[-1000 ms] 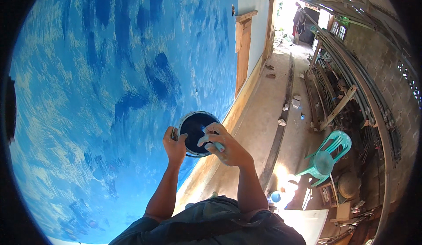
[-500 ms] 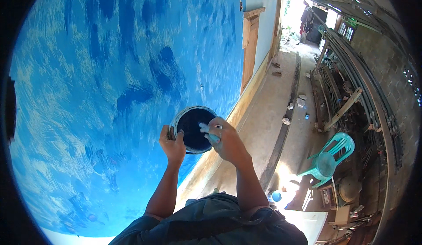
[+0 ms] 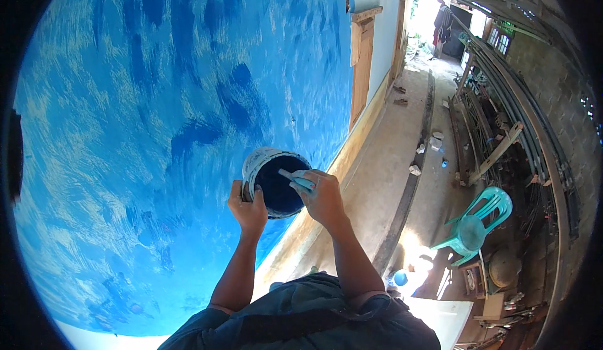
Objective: The person paints a large blue circular mural on an exterior wall using a paintbrush and a bucket of blue paint.
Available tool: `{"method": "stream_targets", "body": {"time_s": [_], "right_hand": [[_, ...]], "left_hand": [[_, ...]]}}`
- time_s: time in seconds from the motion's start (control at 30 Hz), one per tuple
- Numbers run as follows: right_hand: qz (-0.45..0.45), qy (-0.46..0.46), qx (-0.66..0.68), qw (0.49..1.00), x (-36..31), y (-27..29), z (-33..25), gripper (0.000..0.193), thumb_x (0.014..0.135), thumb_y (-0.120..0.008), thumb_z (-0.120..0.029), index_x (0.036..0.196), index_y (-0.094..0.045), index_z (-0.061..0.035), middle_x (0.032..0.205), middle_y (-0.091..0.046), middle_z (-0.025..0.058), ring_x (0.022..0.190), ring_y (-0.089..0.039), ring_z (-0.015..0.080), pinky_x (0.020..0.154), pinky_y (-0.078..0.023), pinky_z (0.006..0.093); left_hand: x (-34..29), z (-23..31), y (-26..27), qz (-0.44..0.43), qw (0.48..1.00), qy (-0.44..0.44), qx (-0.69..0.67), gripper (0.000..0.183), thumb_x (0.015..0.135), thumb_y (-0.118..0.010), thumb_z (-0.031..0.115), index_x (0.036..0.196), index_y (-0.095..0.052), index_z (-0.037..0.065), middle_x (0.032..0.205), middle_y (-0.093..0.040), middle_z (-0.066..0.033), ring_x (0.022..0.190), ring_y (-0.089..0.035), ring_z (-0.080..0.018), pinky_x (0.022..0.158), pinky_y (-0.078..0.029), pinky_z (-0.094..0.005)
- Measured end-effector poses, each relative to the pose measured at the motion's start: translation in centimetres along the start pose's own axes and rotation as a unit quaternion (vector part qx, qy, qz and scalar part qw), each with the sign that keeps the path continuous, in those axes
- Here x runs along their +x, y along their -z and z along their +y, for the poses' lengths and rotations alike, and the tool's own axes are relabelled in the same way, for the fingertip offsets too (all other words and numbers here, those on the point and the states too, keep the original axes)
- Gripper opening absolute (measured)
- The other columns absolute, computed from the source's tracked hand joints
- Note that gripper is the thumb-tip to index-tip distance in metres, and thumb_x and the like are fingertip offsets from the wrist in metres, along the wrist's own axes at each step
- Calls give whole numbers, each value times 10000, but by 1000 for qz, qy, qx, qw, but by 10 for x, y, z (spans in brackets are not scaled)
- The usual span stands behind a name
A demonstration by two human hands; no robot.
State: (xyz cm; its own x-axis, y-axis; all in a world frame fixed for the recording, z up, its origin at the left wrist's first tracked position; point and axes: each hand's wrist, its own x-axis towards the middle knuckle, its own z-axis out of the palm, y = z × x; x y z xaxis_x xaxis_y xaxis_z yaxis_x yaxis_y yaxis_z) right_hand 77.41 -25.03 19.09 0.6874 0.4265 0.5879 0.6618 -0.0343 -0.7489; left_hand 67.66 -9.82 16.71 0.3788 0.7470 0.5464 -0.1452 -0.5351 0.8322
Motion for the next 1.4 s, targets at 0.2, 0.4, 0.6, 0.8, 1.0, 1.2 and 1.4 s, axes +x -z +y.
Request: {"method": "stream_targets", "body": {"time_s": [0.2,0.4,0.6,0.8,1.0,1.2,1.4], "right_hand": [[-27,0,-7,1000,-4,-18,3,226,802,-809,15,1019,-751,36,969,-755,185,884,-741,344,790,-583,363],[-40,-7,-66,997,-3,-29,4,209,809,-791,8,1014,-752,31,976,-750,202,900,-734,367,788,-581,378],[3,9,-10,1000,-2,-20,6,198,851,-777,-49,1040,-752,3,955,-746,171,845,-734,329,778,-577,386],[148,-173,360,905,5,15,11,225,867,-813,-80,988,-716,84,887,-711,133,815,-716,201,780,-635,317],[160,-220,407,872,2,8,11,250,860,-807,-124,1007,-719,58,892,-725,131,812,-728,194,779,-613,295],[-51,-48,254,965,17,8,-22,166,847,-813,-62,976,-755,24,936,-760,127,881,-730,204,810,-573,326],[-177,238,76,952,30,-41,-77,235,775,-838,11,998,-768,-10,982,-762,152,846,-739,317,786,-585,354]], "left_hand": [[-3,-1,4,1,1000,-12,13,192,792,-671,-14,776,-481,13,576,-424,-63,535,-336,-123,496,-272,-340],[-5,2,3,-13,1000,-14,21,196,792,-678,-9,776,-483,14,576,-422,-60,537,-342,-123,497,-278,-338],[1,-4,2,14,999,-23,19,226,779,-675,-18,761,-453,18,587,-417,-53,556,-341,-109,499,-271,-327],[8,-6,13,21,999,35,-19,249,734,-655,-41,740,-415,26,611,-358,-19,569,-311,-104,505,-257,-326],[18,3,28,12,998,69,-3,251,702,-656,-17,714,-410,34,619,-342,-2,581,-307,-108,519,-260,-332],[39,12,66,-8,993,119,1,267,687,-676,12,689,-410,35,629,-333,-1,593,-309,-118,532,-286,-336],[38,32,132,-4,980,199,-5,249,676,-695,26,679,-446,36,641,-361,10,597,-327,-114,530,-305,-332]]}}
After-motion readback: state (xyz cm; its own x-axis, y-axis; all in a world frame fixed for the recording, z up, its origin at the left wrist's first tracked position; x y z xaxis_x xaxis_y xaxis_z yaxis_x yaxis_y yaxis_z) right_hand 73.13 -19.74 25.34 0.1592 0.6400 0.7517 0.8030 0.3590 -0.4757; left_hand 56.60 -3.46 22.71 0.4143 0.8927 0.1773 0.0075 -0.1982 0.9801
